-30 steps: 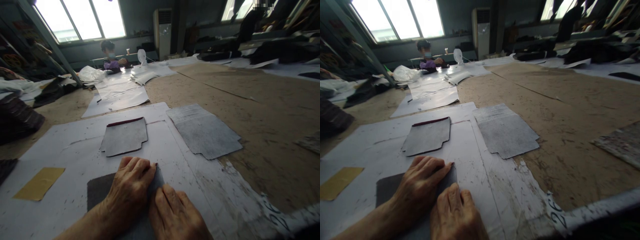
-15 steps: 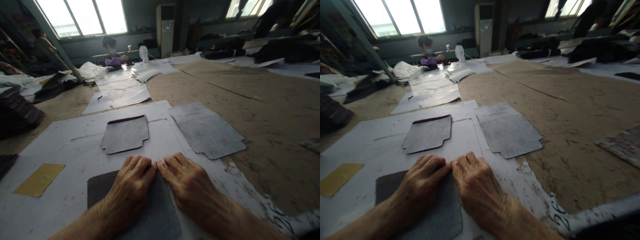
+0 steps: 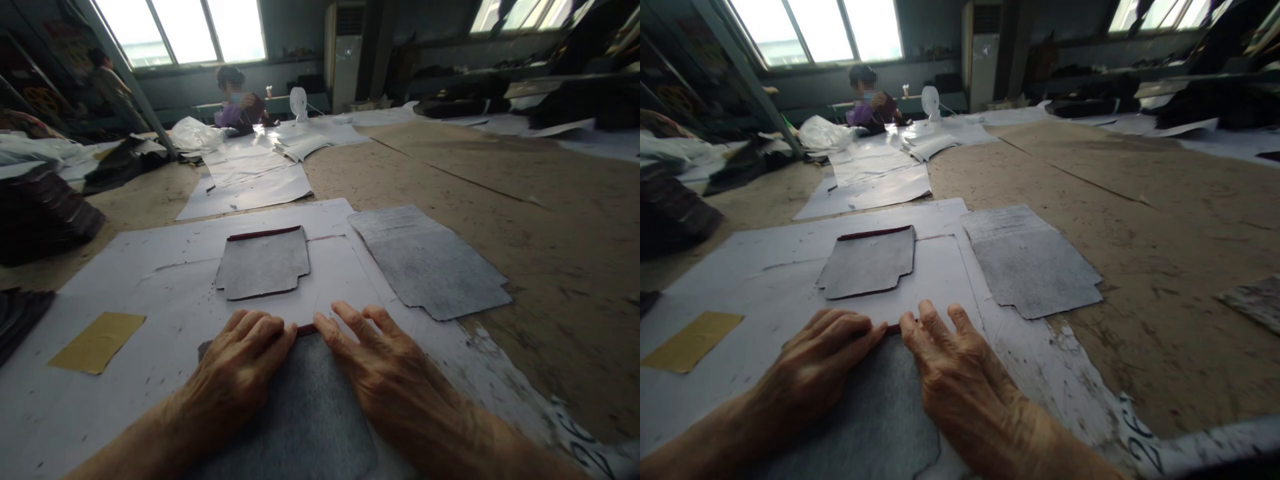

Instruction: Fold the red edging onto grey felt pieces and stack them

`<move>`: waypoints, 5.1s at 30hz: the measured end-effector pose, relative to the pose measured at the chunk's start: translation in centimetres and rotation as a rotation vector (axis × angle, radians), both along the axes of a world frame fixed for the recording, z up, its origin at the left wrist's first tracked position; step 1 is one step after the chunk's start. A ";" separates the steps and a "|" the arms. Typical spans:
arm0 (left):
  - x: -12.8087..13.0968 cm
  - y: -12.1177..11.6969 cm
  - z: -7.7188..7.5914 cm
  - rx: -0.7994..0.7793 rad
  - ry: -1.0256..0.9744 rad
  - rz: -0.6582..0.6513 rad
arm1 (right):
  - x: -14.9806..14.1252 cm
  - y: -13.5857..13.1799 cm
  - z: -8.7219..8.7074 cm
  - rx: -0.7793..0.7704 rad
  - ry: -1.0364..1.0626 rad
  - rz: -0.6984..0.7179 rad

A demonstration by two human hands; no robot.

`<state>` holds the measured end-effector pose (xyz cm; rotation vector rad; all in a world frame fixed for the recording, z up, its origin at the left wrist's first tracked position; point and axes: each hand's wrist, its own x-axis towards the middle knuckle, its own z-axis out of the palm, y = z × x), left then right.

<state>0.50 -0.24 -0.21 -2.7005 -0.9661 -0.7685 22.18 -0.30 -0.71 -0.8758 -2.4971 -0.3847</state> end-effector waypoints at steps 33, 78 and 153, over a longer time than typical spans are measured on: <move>-2.7 0.5 0.1 -0.090 -0.097 -0.040 | -3.4 0.9 0.5 -0.157 0.120 0.066; -6.9 -0.7 0.3 -0.102 -0.045 -0.103 | -9.1 1.0 1.8 -0.019 -0.053 0.194; -6.4 -0.8 0.0 -0.453 -0.185 0.066 | -9.2 2.6 0.1 -0.430 0.234 0.201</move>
